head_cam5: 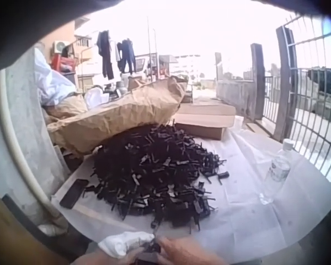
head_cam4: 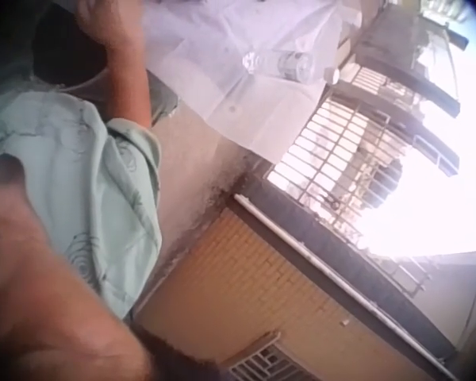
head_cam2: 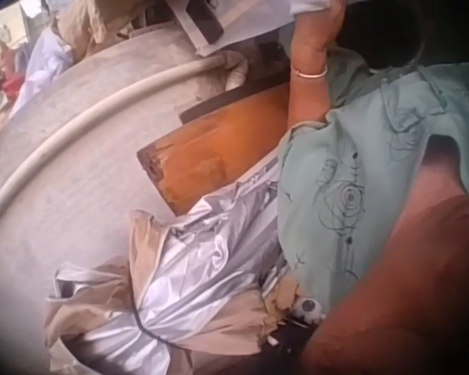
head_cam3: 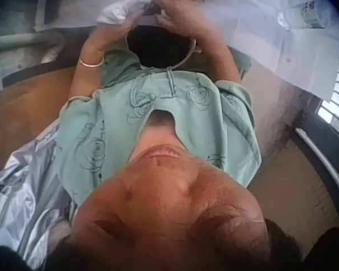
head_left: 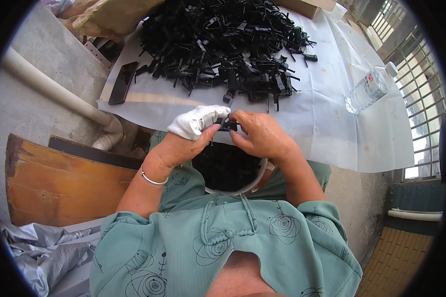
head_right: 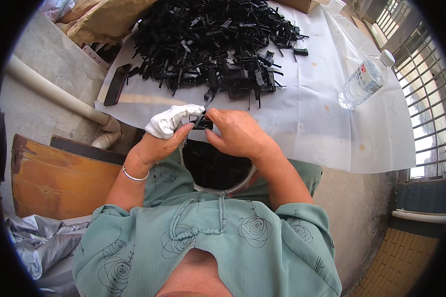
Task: Wiping small black plastic parts with a white cloth.
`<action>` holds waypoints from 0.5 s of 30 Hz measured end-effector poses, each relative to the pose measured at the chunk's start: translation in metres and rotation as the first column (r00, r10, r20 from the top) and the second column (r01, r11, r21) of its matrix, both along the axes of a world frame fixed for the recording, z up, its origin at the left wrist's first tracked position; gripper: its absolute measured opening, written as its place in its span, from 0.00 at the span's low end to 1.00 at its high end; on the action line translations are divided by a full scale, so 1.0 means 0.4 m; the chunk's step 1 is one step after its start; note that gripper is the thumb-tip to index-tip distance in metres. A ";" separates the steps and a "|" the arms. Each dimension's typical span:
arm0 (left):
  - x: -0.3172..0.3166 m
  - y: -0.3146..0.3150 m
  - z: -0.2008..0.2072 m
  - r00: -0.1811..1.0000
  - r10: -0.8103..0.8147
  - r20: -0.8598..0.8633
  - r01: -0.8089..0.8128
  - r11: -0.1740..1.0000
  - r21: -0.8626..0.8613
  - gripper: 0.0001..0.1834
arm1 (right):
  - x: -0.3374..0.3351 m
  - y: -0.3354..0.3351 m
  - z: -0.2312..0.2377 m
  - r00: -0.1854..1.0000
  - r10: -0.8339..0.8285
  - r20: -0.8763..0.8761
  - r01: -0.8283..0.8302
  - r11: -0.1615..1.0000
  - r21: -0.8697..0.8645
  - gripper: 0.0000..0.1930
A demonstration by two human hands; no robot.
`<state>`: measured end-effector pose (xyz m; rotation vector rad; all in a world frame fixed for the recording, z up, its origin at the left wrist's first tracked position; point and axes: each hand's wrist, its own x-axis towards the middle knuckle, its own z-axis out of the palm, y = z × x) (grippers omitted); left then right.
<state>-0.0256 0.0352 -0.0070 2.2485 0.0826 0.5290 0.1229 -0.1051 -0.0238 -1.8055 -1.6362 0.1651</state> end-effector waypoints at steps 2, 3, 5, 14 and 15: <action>0.000 -0.003 0.011 0.992 -0.057 -0.114 0.055 0.998 -0.022 0.16 | -0.002 -0.002 0.003 0.996 0.066 -0.062 -0.067 0.998 -0.016 0.13; 0.003 -0.006 -0.002 0.990 -0.052 -0.134 0.044 0.997 -0.064 0.16 | -0.001 0.000 -0.003 0.986 0.070 -0.149 -0.075 0.997 -0.023 0.13; 0.014 -0.009 -0.026 0.987 -0.051 -0.154 0.034 0.994 -0.106 0.16 | 0.001 0.010 -0.021 0.970 0.071 -0.234 -0.080 0.996 -0.028 0.13; 0.064 -0.042 -0.065 0.988 0.135 0.075 -0.036 0.673 -0.738 0.15 | -0.042 0.011 0.005 0.977 0.069 -0.204 -0.008 0.959 0.284 0.18; 0.067 -0.048 -0.064 0.988 0.133 0.074 -0.036 0.674 -0.738 0.15 | -0.047 0.021 -0.011 0.985 0.098 -0.140 -0.042 0.933 0.357 0.17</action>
